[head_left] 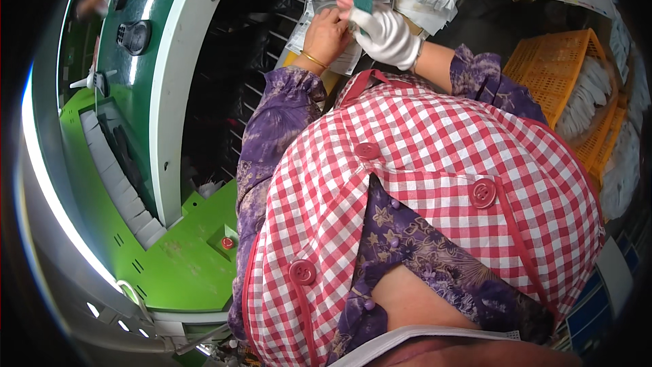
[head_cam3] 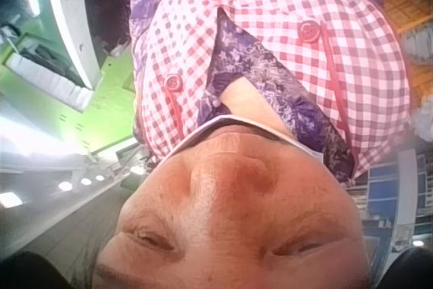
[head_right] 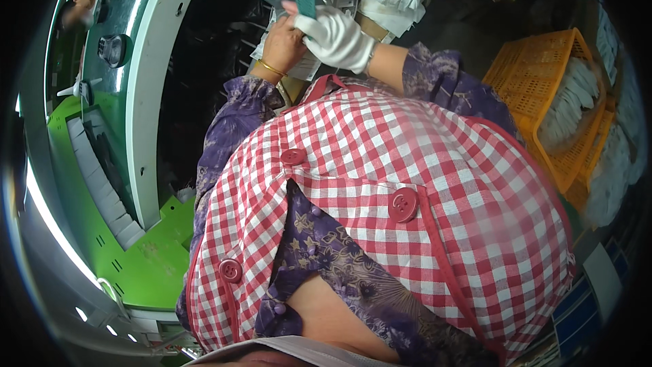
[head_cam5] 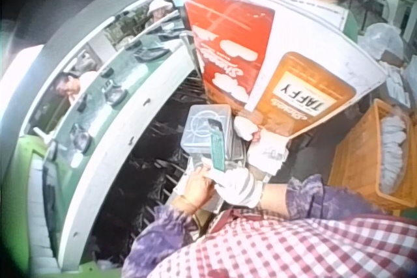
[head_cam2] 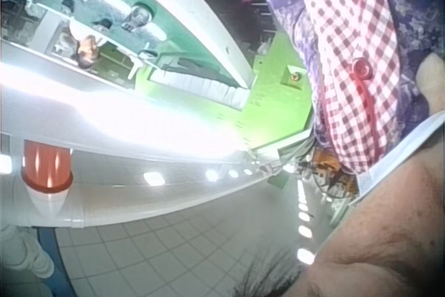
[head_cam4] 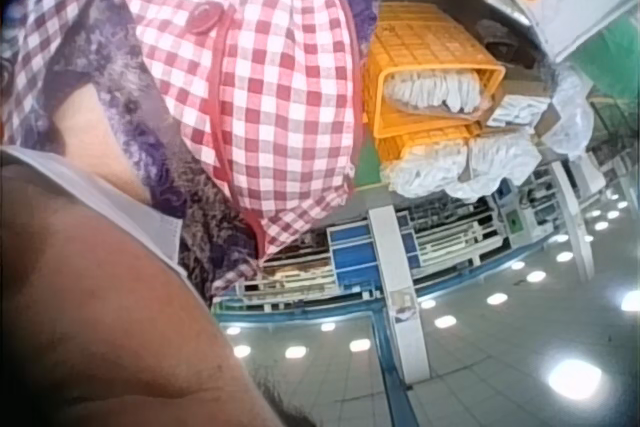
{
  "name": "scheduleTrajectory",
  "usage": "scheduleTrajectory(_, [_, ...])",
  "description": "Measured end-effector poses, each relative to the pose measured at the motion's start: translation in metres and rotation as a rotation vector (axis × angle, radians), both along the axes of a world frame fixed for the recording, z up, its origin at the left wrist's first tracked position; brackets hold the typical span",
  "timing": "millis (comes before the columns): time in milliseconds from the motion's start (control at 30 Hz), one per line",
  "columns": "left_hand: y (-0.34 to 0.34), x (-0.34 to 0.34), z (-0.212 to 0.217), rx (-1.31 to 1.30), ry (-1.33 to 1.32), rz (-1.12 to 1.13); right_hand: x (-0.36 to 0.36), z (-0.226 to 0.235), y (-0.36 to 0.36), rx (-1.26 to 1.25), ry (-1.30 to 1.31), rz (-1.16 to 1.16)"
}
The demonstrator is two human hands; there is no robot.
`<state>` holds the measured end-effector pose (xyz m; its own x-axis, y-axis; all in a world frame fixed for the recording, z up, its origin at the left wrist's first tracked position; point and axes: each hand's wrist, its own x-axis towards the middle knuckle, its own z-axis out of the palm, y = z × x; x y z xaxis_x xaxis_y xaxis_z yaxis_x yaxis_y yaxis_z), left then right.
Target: Applying adhesive to the underside of shoe soles using a manual brush applicator.
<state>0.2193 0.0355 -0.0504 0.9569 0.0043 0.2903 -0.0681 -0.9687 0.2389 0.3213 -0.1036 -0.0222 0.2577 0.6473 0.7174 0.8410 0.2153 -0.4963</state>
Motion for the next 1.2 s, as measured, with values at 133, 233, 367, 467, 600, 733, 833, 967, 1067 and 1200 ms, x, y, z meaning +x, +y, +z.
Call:
scheduleTrajectory(133, [-0.003, -0.005, -0.011, -0.026, -0.019, 0.029, 0.026, 0.037, 0.044, -0.095, -0.090, -0.063])
scheduleTrajectory(233, [-0.006, -0.004, -0.006, 0.016, 0.047, 0.044, 0.048, 0.041, 0.071, -0.265, -0.136, -0.075])
scheduleTrajectory(367, [-0.012, 0.000, -0.004, 0.016, 0.017, 0.066, 0.062, 0.037, 0.075, -0.410, -0.327, -0.075])
scheduleTrajectory(467, [-0.014, 0.003, -0.004, 0.005, -0.004, 0.116, 0.064, 0.041, 0.073, -0.436, -0.444, -0.048])
scheduleTrajectory(600, [-0.014, -0.004, -0.012, -0.032, -0.044, 0.221, 0.058, 0.044, 0.080, -0.513, -0.356, -0.021])
scheduleTrajectory(733, [-0.013, 0.000, -0.015, -0.037, -0.016, 0.315, 0.063, 0.043, 0.079, -0.420, -0.477, -0.036])
scheduleTrajectory(833, [-0.010, 0.000, -0.020, -0.027, -0.076, 0.366, 0.064, 0.045, 0.082, -0.376, -0.516, -0.024])
scheduleTrajectory(967, [0.003, -0.002, -0.016, 0.011, -0.160, 0.455, 0.061, 0.059, 0.082, -0.474, -0.394, -0.037])
scheduleTrajectory(1067, [0.022, -0.006, 0.000, 0.031, -0.234, 0.523, 0.060, 0.062, 0.083, -0.486, -0.437, -0.010])
scheduleTrajectory(1200, [0.022, -0.012, 0.012, -0.023, -0.302, 0.529, 0.059, 0.058, 0.086, -0.394, -0.453, -0.043])
